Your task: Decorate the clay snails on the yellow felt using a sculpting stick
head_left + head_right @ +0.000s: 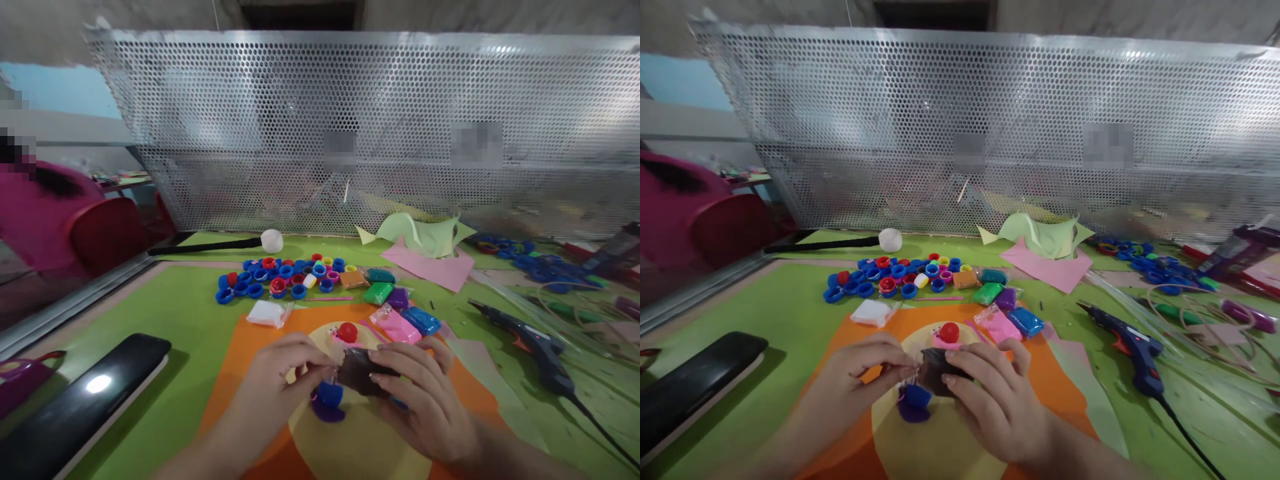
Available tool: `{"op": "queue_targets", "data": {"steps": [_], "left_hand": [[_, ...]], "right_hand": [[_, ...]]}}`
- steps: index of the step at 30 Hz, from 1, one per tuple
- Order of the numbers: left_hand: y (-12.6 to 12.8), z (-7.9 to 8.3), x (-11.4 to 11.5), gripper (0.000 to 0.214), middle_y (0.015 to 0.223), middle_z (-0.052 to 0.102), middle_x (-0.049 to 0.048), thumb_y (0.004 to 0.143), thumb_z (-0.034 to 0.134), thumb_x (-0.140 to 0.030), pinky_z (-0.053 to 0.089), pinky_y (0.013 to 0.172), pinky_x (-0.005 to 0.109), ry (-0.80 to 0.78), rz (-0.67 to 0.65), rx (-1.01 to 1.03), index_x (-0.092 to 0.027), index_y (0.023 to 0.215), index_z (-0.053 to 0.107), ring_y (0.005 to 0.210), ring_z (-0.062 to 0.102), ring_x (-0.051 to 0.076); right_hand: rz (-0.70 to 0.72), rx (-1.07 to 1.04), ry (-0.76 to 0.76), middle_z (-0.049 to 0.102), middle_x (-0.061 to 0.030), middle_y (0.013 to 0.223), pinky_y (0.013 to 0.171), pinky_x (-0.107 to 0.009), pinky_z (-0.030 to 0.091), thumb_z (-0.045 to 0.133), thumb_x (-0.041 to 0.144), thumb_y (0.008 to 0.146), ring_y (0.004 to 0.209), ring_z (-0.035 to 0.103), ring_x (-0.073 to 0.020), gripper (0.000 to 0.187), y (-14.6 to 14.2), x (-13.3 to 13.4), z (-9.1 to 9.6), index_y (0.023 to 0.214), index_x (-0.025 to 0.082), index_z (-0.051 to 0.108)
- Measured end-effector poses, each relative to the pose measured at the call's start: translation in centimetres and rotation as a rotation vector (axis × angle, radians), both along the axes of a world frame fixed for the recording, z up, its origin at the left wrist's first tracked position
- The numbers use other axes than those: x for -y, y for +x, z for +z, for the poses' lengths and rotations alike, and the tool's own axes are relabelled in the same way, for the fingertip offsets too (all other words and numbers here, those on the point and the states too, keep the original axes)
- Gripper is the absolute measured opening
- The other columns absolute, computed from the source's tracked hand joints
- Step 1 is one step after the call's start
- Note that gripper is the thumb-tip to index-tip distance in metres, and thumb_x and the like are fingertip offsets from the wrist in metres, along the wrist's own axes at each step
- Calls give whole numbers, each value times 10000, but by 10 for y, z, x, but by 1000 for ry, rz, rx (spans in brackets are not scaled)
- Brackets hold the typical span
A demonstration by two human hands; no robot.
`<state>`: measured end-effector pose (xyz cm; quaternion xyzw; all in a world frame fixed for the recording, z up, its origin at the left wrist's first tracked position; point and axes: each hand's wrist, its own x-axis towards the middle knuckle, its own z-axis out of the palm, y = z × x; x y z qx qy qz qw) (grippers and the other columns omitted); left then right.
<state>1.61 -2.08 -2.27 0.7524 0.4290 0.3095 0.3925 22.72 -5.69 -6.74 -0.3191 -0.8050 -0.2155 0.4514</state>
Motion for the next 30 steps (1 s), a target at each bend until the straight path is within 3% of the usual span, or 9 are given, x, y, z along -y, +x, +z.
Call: {"op": "queue_targets", "data": {"steps": [2,6,10,15,20,26,28,30], "left_hand": [[-3,-2,-2,106,723,671,-9,750,611,-256,464,635,222,-6,37,33,-240,777,712,672,601,140],[-10,-4,-6,291,763,705,-32,722,653,-342,489,700,258,-122,150,102,-291,1008,670,743,627,165],[-11,-4,-8,309,832,724,-17,726,634,-355,488,779,290,-188,161,132,-271,1023,660,859,647,191],[-11,-2,-9,265,820,711,-14,720,648,-351,450,836,335,-112,187,16,-262,970,666,885,623,209],[-12,4,-9,309,766,678,-36,706,665,-311,379,911,367,-76,219,-6,-268,1010,630,937,591,212],[-13,11,-7,438,763,666,-47,688,694,-332,321,963,383,-77,217,-26,-283,1105,572,1055,539,217],[-13,13,-6,383,775,677,-44,682,698,-312,319,975,374,-88,214,-27,-280,1050,599,1084,530,211],[-13,15,-6,171,780,696,-33,683,688,-291,337,970,352,-100,203,-37,-264,849,655,1096,531,208]], "right_hand": [[-37,-35,-11,673,-71,924,836,-399,353,486,106,869,902,606,-209,127,2,-2,2,956,185,534],[-189,-100,-91,629,-91,985,817,-392,354,493,127,841,932,586,-232,183,11,-15,4,1009,198,492],[-381,-119,-219,609,-101,1049,820,-394,339,457,216,866,984,567,-255,167,22,-33,-2,1032,209,471],[-529,-48,-349,625,-98,1081,810,-414,350,442,343,876,990,574,-281,232,28,-46,-14,1064,214,480],[-567,5,-396,563,-117,1214,872,-461,318,341,335,904,1073,541,-286,272,26,-43,-17,1087,206,495],[-546,22,-441,561,-112,1200,891,-476,321,324,306,902,1082,531,-274,268,28,-39,-17,1067,210,512],[-531,30,-451,560,-111,1197,894,-485,326,329,280,892,1083,527,-274,267,29,-39,-17,1066,213,521],[-503,45,-462,552,-106,1206,896,-476,342,334,253,881,1095,519,-266,274,29,-39,-18,1073,216,525]]}}
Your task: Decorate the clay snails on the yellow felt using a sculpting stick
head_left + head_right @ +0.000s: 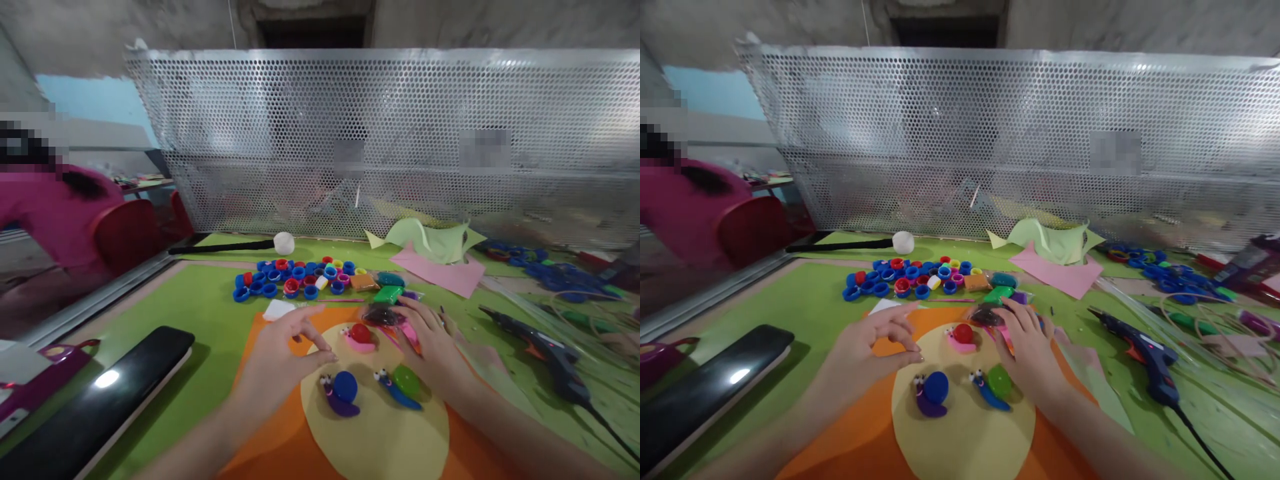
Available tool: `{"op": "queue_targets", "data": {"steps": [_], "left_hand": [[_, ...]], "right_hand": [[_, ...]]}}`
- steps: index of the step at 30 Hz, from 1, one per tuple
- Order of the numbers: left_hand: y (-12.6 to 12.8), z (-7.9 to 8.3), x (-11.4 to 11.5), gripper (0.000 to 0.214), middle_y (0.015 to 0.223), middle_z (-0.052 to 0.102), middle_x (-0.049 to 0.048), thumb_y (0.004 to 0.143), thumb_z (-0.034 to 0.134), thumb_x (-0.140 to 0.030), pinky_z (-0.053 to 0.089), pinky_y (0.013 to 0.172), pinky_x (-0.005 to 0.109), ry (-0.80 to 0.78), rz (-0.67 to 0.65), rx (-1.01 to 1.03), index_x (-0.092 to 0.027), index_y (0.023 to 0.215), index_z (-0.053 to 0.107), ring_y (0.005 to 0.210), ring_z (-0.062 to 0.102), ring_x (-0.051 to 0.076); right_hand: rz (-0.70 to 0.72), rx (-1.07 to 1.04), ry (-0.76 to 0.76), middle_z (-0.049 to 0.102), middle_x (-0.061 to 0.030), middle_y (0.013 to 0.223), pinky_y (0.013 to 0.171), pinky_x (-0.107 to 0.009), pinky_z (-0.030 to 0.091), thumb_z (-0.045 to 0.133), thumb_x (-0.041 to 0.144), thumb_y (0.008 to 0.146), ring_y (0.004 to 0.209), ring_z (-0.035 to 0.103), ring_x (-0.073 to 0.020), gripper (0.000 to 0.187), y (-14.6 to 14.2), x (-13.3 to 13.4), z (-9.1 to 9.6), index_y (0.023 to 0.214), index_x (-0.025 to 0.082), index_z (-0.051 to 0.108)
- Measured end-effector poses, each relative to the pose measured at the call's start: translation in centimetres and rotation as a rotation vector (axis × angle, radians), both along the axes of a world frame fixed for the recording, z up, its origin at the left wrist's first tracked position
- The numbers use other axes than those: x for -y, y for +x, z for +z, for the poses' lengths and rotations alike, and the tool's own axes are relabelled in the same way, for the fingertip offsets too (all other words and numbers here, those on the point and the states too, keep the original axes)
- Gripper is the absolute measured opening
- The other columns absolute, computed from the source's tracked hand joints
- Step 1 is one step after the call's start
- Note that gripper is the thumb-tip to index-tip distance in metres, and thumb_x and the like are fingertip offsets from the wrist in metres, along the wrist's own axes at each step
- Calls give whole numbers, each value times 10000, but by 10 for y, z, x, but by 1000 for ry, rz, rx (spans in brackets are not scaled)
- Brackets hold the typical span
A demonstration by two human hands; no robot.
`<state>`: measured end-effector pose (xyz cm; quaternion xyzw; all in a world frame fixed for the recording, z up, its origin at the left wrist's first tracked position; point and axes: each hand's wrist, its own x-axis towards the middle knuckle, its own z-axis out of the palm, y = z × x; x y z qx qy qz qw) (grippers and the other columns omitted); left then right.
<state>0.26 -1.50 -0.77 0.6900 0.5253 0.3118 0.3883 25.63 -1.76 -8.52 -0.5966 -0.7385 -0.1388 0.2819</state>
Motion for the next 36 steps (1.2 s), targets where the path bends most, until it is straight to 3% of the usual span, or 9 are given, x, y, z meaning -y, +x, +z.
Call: {"op": "queue_targets", "data": {"steps": [2,4,6,11,17,25,29,34,36], "left_hand": [[0,1,0,55,774,712,-24,690,670,-289,360,963,332,-15,-18,2,-251,657,647,1102,537,205],[0,0,-1,80,772,723,-25,699,651,-302,371,967,334,-31,-29,18,-255,636,645,1103,548,202],[0,-1,-2,69,804,732,-27,714,627,-313,366,985,355,-48,-37,34,-263,747,662,1112,553,203],[-1,-2,-1,356,878,735,4,750,599,-344,326,1017,401,-60,-44,58,-261,1096,591,1148,535,226],[-1,0,-1,698,707,706,4,681,704,-292,330,982,438,5,12,46,-254,1316,417,1123,528,256],[-2,2,0,633,665,679,-28,644,733,-278,362,959,404,-33,14,118,-249,1228,492,1087,551,234],[-2,1,0,270,817,726,23,673,717,-345,416,932,361,-84,-23,151,-246,921,675,1150,526,240],[-2,3,-3,465,940,727,29,754,633,-418,410,955,368,-129,-33,166,-265,1187,557,1185,510,230],[-1,3,-2,494,922,728,39,747,643,-405,421,934,361,-114,-36,140,-252,1207,545,1169,523,242]], "right_hand": [[24,2,-9,547,-106,1210,894,-466,360,337,242,876,1102,513,-260,279,0,0,-1,1080,216,526],[30,-2,-4,553,-107,1201,898,-480,360,345,248,876,1101,511,-267,272,1,0,-1,1071,213,531],[26,-9,4,561,-104,1190,897,-499,356,352,248,871,1098,509,-279,271,1,0,-1,1067,213,536],[31,-29,15,566,-105,1177,888,-493,372,353,236,864,1085,513,-282,275,1,1,-1,1065,209,539],[43,-34,12,564,-107,1176,893,-484,372,353,213,855,1089,512,-277,269,0,2,0,1059,213,528],[71,-27,-1,555,-111,1178,872,-453,397,352,210,870,1097,505,-258,253,2,2,-1,1072,200,504],[55,-17,14,568,-97,1164,892,-487,356,364,219,872,1077,521,-268,246,2,2,0,1061,214,521],[59,-12,17,572,-113,1156,879,-474,383,361,215,871,1079,513,-269,247,1,3,1,1041,202,539],[65,-2,5,570,-118,1158,868,-473,402,365,211,869,1080,510,-272,249,2,3,1,1019,198,563]]}}
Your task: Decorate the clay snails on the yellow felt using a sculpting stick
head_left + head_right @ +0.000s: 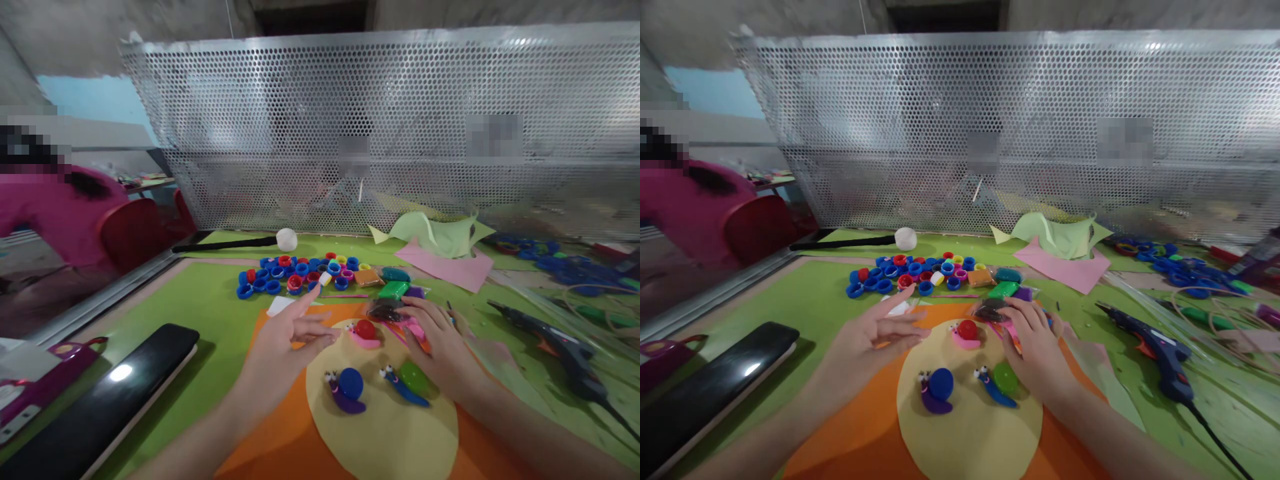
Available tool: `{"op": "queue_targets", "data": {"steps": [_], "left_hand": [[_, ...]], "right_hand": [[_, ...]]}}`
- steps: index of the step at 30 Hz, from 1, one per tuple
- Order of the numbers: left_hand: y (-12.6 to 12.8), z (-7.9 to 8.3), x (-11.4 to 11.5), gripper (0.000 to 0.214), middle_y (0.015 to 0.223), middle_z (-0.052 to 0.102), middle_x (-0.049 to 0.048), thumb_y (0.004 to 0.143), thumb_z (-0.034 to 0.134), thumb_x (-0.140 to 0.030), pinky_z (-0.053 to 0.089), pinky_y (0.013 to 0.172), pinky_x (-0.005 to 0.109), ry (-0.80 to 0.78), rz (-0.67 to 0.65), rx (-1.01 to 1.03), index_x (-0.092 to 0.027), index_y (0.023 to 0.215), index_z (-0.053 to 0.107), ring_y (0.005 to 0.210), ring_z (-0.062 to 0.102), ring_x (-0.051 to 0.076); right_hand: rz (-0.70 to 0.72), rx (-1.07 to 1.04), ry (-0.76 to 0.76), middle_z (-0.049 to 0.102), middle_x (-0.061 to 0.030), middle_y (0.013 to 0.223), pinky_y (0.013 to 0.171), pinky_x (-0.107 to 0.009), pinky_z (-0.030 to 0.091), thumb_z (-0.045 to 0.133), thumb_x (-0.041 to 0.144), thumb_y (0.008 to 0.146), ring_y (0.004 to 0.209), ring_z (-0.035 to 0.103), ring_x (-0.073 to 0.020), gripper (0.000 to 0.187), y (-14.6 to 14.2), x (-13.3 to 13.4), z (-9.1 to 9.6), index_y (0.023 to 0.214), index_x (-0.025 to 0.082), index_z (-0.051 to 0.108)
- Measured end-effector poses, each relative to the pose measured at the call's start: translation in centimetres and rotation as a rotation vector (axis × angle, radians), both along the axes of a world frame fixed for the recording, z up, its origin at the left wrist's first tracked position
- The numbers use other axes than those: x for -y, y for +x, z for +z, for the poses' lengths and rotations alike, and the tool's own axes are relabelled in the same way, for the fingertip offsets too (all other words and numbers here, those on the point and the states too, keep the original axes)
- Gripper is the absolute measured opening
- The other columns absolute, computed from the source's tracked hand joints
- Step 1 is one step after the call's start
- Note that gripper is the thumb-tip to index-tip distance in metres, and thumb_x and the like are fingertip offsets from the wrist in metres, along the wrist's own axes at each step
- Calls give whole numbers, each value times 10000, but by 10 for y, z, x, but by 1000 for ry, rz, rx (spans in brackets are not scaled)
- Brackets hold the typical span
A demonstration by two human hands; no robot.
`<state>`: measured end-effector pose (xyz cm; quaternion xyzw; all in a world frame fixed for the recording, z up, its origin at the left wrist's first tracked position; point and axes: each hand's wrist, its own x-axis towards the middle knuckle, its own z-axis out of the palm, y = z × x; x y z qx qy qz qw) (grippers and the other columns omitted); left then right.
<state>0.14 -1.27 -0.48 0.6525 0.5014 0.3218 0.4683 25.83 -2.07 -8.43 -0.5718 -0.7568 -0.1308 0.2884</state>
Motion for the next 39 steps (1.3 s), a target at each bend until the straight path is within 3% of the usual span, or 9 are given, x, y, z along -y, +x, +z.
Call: {"op": "queue_targets", "data": {"steps": [5,9,13,16,21,25,29,33,39], "left_hand": [[0,-1,2,745,774,716,11,639,745,-315,458,820,345,2,47,-41,-204,1303,424,935,635,240],[-1,-1,0,720,788,726,8,678,718,-337,449,837,329,13,18,-50,-206,1314,408,959,625,222],[-2,-4,-1,670,926,731,28,730,683,-358,442,882,307,-66,-28,77,-201,1318,401,996,623,193],[0,-6,0,610,990,721,65,757,666,-372,484,800,297,-183,-87,235,-176,1285,432,962,641,195],[4,-4,5,567,913,733,93,686,730,-406,510,650,270,-401,-128,512,-151,1156,540,942,647,219],[3,-5,6,605,817,740,78,623,798,-336,487,614,243,-485,-122,569,-141,1137,547,853,667,199],[0,-9,4,665,562,678,-19,576,831,-234,469,638,232,-454,-109,592,-122,1158,529,791,658,169],[0,-9,2,790,508,616,-88,524,837,-123,454,645,209,-456,-64,608,-146,1227,479,702,621,112],[1,-8,4,809,514,652,-24,546,834,-261,465,659,265,-444,-68,520,-83,1244,467,842,660,218]], "right_hand": [[31,65,-53,525,-63,1265,882,-499,404,367,187,866,1120,472,-283,337,2,-1,1,1049,274,635],[18,114,-82,574,12,1233,889,-503,404,380,188,851,1132,454,-288,393,3,-2,0,1124,336,621],[-107,126,-65,573,-39,1236,854,-550,398,339,213,866,1128,446,-339,407,2,-5,-4,1165,258,611],[-183,138,-55,552,-73,1257,838,-579,382,317,230,875,1138,437,-367,414,1,-6,-5,1171,232,607],[-224,147,-41,499,-111,1306,819,-569,388,301,276,892,1143,433,-362,417,0,-5,-5,1177,234,601],[-215,139,-31,515,-115,1285,836,-580,378,287,272,891,1138,435,-349,425,0,-5,-5,1181,218,592],[-187,127,-7,535,-107,1246,842,-577,379,317,270,884,1126,443,-343,390,2,-5,-5,1115,234,628],[-143,126,8,507,-77,1272,859,-542,400,420,295,873,1123,451,-325,299,6,-7,-8,1045,277,663],[-107,162,31,503,-56,1281,845,-521,439,529,370,866,1145,435,-366,221,8,-6,-8,845,304,739]]}}
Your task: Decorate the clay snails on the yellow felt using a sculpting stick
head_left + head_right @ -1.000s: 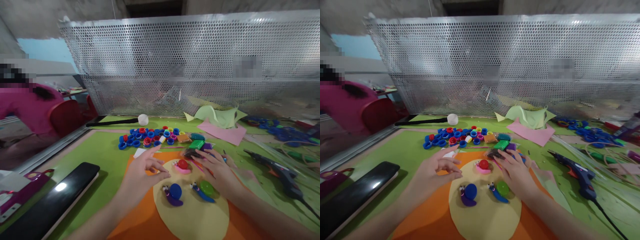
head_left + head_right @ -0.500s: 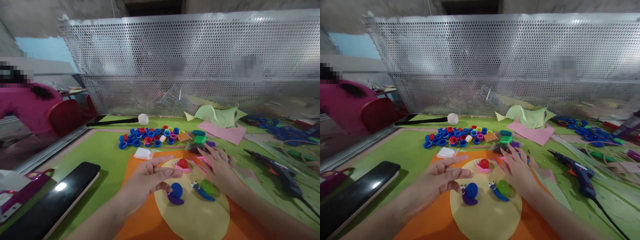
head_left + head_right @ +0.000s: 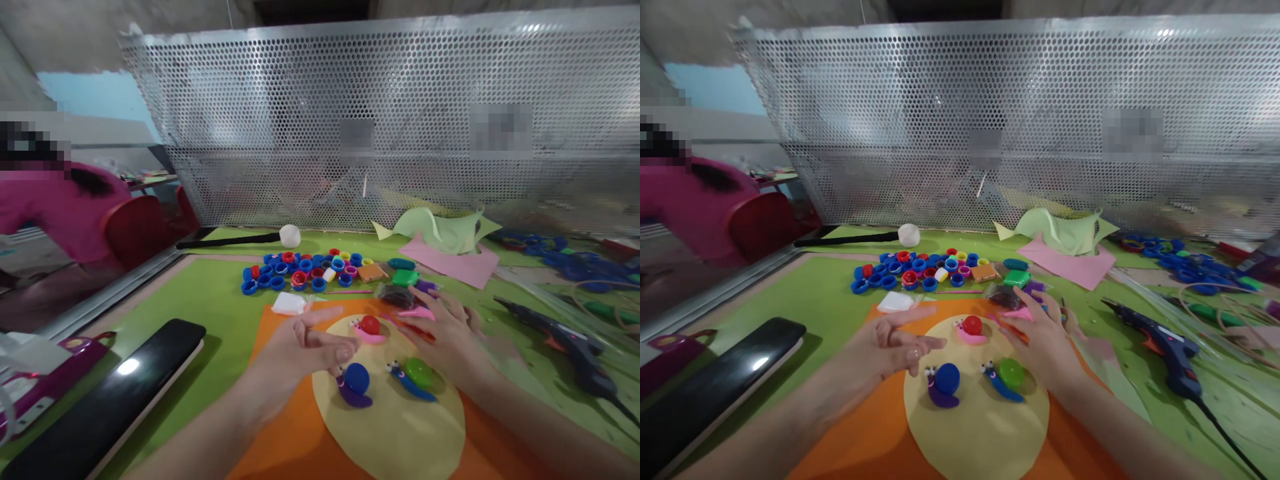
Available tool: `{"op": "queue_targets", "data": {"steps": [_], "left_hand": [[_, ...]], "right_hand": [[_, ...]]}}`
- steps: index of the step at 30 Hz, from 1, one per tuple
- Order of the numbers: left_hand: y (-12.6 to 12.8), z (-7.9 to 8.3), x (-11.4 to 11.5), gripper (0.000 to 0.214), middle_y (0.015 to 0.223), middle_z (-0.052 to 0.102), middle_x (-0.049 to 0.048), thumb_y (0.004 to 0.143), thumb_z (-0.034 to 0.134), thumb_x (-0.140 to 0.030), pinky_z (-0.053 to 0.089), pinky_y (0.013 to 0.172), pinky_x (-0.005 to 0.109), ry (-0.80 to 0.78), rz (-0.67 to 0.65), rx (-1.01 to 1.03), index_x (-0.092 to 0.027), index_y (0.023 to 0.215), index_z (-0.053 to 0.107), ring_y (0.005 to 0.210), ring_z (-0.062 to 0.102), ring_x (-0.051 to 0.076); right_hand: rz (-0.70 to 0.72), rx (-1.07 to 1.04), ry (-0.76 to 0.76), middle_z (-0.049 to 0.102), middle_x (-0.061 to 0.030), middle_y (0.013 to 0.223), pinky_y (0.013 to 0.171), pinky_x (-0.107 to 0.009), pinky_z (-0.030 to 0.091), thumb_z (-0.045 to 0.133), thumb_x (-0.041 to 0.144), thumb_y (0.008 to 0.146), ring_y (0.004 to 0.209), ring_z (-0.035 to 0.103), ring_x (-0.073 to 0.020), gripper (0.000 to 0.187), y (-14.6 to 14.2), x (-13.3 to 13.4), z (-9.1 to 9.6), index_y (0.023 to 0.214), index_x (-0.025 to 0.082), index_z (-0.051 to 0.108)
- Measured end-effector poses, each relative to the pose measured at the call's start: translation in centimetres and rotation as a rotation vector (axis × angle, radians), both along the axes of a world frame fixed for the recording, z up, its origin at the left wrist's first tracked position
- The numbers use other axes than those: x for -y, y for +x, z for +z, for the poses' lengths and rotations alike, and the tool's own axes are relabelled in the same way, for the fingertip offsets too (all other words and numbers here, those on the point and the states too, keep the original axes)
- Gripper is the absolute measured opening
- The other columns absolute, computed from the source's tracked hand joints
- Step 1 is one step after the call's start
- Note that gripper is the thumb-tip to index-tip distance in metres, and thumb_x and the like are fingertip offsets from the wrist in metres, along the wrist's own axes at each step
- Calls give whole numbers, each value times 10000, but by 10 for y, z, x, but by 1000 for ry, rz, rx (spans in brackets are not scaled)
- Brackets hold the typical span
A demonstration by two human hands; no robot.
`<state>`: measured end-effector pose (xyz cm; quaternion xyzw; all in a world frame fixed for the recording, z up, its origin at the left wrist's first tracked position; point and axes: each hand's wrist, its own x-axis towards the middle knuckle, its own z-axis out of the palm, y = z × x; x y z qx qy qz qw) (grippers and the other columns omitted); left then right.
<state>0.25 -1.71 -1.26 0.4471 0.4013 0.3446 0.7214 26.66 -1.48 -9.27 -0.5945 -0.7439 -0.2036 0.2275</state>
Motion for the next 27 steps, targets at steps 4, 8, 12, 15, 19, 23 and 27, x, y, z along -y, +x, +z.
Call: {"op": "queue_targets", "data": {"steps": [4,8,12,15,19,23,27], "left_hand": [[1,2,0,720,812,736,80,578,814,-351,477,622,269,-12,26,13,-95,1184,520,927,654,248],[2,3,0,597,888,729,102,600,808,-335,489,617,264,-33,12,80,-117,1106,580,1027,616,264],[0,0,-1,583,726,717,56,592,824,-291,479,593,245,-25,6,102,-120,1098,592,884,651,219],[-2,-4,-2,548,567,652,-17,591,831,-225,446,570,203,-6,10,116,-134,1085,611,733,632,143],[-2,-7,-3,585,541,615,-55,531,859,-201,427,552,186,-7,4,150,-148,1066,629,609,574,87],[-1,-5,-1,563,617,671,6,565,845,-269,426,526,182,-27,-8,160,-137,1069,632,686,619,124],[1,-2,2,454,699,707,40,637,799,-331,440,523,171,-30,-36,202,-172,1038,658,814,659,167]], "right_hand": [[26,57,-18,538,-52,1256,794,-461,475,543,349,872,1148,451,-372,208,1,3,1,853,315,747],[10,106,-19,583,-32,1204,815,-507,429,488,343,900,1138,458,-368,286,0,5,5,778,322,746],[-18,175,-21,588,-45,1202,867,-506,377,440,310,920,1106,473,-331,317,-4,7,11,771,256,715],[-69,235,-25,583,-111,1201,861,-501,366,467,277,907,1105,467,-338,260,-8,8,14,780,191,677],[-125,300,-32,559,-141,1229,860,-509,351,480,251,905,1122,455,-332,206,-11,8,12,821,170,651],[-108,369,-68,547,-150,1248,862,-496,359,535,244,878,1120,459,-330,145,-11,7,10,840,163,649],[-53,427,-98,544,-141,1261,861,-457,382,537,243,881,1125,464,-309,147,-8,7,13,864,156,654]]}}
